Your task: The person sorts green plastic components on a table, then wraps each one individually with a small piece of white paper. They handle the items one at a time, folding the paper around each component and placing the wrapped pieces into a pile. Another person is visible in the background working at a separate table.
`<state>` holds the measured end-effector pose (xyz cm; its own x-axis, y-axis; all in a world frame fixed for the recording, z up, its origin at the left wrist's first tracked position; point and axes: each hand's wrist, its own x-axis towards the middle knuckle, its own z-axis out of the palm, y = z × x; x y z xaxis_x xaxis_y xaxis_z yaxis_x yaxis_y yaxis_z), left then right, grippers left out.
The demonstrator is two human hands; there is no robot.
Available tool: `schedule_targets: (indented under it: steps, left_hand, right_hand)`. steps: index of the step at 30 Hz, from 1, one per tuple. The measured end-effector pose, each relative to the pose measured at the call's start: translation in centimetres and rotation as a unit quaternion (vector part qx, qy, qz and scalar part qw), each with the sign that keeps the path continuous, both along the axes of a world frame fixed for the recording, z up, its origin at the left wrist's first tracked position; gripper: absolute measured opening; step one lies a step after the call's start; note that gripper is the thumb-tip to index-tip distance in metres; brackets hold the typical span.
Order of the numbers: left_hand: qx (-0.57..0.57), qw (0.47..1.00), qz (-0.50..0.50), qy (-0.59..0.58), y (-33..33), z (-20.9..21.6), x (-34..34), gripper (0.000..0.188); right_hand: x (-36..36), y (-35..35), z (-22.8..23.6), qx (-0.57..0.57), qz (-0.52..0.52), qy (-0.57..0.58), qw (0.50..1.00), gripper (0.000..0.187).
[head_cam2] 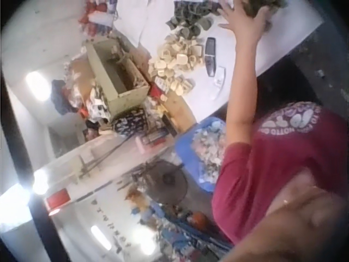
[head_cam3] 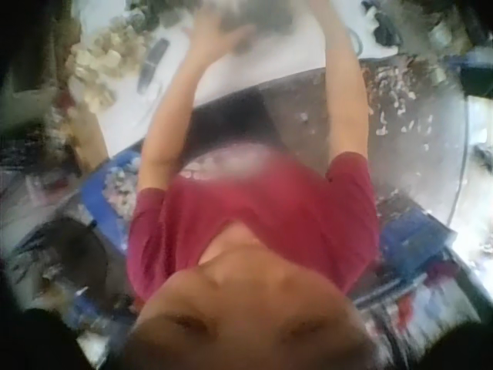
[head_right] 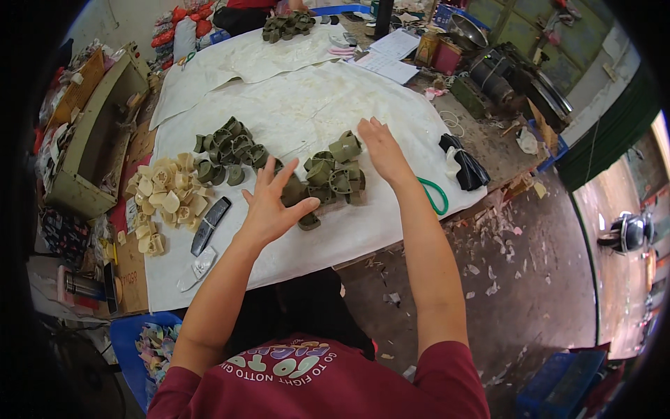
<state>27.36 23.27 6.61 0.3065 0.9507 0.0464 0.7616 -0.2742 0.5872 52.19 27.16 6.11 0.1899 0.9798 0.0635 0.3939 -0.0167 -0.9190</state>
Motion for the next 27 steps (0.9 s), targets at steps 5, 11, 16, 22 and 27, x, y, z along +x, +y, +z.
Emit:
schedule_targets:
  steps: [5, 11, 16, 22, 27]
  left_hand:
    - [0.014, 0.998, 0.013, -0.063, 0.1, -0.9, 0.8, 0.103]
    - [0.065, 0.989, 0.039, -0.124, 0.0, -1.5, 1.2, 0.103]
    - [0.247, 0.949, 0.008, -0.196, -0.5, -2.6, -0.1, 0.101]
    - [0.087, 0.89, -0.376, -0.244, -9.3, -4.3, 3.5, 0.07]
    - [-0.582, 0.699, -0.042, -0.414, -13.4, -15.5, 6.7, 0.069]
  right_hand:
    - [2.5, -3.9, -0.1, 0.031, 0.109, 0.441, 0.89, 0.091]
    - [4.1, -9.3, -1.1, 0.099, 0.083, 0.558, 0.82, 0.085]
    - [9.8, -15.6, -5.8, 0.236, -0.221, 0.527, 0.786, 0.076]
    - [16.5, -14.9, -13.9, 0.169, -0.446, 0.457, 0.751, 0.078]
    - [16.1, -9.8, -17.8, 0.174, -0.286, 0.5, 0.799, 0.072]
